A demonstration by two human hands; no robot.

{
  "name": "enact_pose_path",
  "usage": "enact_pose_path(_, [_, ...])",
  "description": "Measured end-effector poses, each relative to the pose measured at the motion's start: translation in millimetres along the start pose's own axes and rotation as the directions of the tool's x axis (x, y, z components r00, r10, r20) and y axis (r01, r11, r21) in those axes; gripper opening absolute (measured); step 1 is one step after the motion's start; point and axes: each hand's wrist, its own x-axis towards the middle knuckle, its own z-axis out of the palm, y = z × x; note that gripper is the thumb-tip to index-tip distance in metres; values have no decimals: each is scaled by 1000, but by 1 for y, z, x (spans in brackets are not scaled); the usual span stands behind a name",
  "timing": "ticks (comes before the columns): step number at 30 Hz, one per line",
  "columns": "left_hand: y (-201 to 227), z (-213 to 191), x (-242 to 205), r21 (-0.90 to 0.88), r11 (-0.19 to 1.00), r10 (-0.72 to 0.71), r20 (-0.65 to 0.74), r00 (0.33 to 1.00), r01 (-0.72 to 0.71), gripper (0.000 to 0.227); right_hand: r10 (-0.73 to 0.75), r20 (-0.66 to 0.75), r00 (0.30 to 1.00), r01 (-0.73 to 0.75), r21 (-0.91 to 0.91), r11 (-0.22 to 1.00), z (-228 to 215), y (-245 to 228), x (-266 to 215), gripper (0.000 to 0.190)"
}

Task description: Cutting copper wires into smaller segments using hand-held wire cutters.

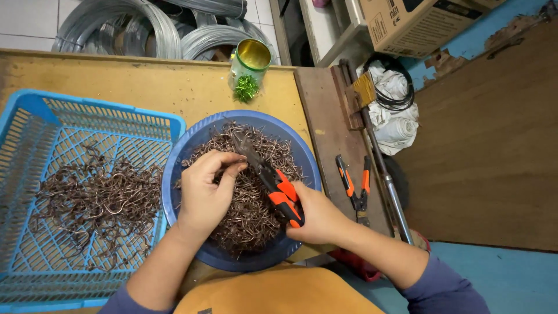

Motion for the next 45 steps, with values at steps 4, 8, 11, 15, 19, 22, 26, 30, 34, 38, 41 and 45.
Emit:
enact_pose_path(4, [-3,0,-2,26,999,-30,3,1000,30,6,-25,-13,1000,25,-22,999,12,18,4,61])
enact_pose_path(8, [-4,-3,1,34,998,-50,-6,999,50,5,-60,109,992,49,102,994,3,7,-1,80])
enact_pose_path(11, [-4,-4,-3,47,997,-65,-5,998,65,6,-68,213,975,35,154,987,-4,-5,-7,103])
enact_pose_path(15, [-6,-1,-3,46,997,-65,11,998,64,8,37,211,977,-45,34,998,-3,-13,-11,81])
enact_pose_path(19, [-6,-1,-1,80,996,-44,20,999,42,7,39,131,991,-35,-35,999,9,6,-2,60])
enact_pose_path(22, [-4,-3,4,212,977,4,12,1000,-6,8,42,61,997,-41,-21,999,11,12,2,58])
enact_pose_path(26, [-6,-1,3,317,948,-49,13,999,43,10,66,45,997,-63,-46,997,12,9,0,55])
enact_pose_path(30, [-19,2,0,384,914,-148,19,989,130,10,88,58,994,-86,-35,996,15,9,1,45])
enact_pose_path(34, [-28,3,1,391,897,-239,34,970,208,11,110,89,990,-109,-17,994,15,9,2,41])
enact_pose_path(38, [-37,4,-2,398,880,-302,47,952,259,10,116,120,986,-115,-13,993,20,13,0,40])
enact_pose_path(41, [-41,4,-1,401,879,-300,47,953,257,9,116,123,986,-117,-3,993,20,15,2,38])
enact_pose_path(45, [-39,8,-2,374,886,-315,51,948,275,10,116,117,986,-119,18,993,19,14,1,34])
